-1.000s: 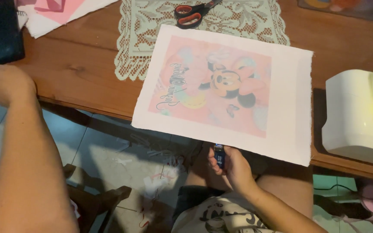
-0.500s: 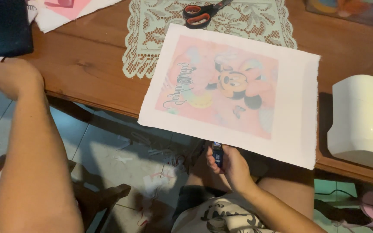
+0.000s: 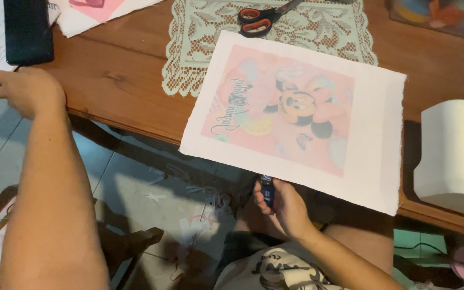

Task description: Cutting out a printed Minnie Mouse design from fabric and sealing the edges with a lighter.

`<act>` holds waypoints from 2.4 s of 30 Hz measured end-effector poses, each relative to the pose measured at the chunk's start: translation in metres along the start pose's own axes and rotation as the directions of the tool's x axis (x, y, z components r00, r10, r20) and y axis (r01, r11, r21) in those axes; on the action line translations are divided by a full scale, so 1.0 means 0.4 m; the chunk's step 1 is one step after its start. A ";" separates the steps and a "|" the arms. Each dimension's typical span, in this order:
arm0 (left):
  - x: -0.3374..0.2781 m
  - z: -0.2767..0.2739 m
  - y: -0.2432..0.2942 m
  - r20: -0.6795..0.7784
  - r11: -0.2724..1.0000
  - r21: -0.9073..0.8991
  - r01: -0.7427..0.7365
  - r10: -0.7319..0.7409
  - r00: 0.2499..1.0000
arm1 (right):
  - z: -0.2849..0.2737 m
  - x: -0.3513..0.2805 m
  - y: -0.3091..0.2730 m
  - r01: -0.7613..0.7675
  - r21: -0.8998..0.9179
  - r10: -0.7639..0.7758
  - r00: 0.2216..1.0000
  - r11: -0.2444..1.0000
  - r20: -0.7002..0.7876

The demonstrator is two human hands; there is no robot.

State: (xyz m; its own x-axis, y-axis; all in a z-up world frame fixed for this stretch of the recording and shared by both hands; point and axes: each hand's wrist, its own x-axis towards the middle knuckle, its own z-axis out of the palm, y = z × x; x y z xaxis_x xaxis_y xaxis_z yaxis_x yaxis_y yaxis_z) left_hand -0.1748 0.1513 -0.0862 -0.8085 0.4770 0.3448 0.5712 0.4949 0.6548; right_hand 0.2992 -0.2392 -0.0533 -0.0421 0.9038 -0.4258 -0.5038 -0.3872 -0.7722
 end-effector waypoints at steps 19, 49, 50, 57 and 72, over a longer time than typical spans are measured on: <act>0.007 0.009 0.010 -0.026 0.999 0.016 0.040 -0.040 0.999 | 0.009 0.043 0.037 -0.024 0.057 0.022 0.999 0.998 0.025; -0.059 -0.107 0.079 0.100 0.997 -0.038 0.064 -0.060 0.993 | 0.070 0.096 0.055 -0.009 0.046 0.007 0.999 0.999 0.052; -0.066 -0.128 0.090 0.147 0.996 -0.049 0.079 -0.071 0.987 | 0.076 0.096 0.053 0.003 0.020 -0.004 0.998 1.000 0.058; -0.083 -0.156 0.107 0.143 0.996 -0.050 0.069 -0.061 0.988 | 0.096 0.108 0.053 -0.022 -0.005 0.022 0.998 1.000 0.058; -0.103 -0.194 0.129 0.198 0.994 -0.067 0.085 -0.071 0.978 | 0.140 0.125 0.045 -0.078 -0.067 0.079 0.997 0.995 0.010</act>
State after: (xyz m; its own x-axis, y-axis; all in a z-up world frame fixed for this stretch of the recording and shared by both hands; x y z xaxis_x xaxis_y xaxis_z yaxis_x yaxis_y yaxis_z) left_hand -0.1228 0.1009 -0.0145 -0.8027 0.5752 0.1576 0.4893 0.4839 0.7255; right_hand 0.2395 -0.1908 -0.0620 -0.0909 0.8721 -0.4808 -0.4397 -0.4683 -0.7664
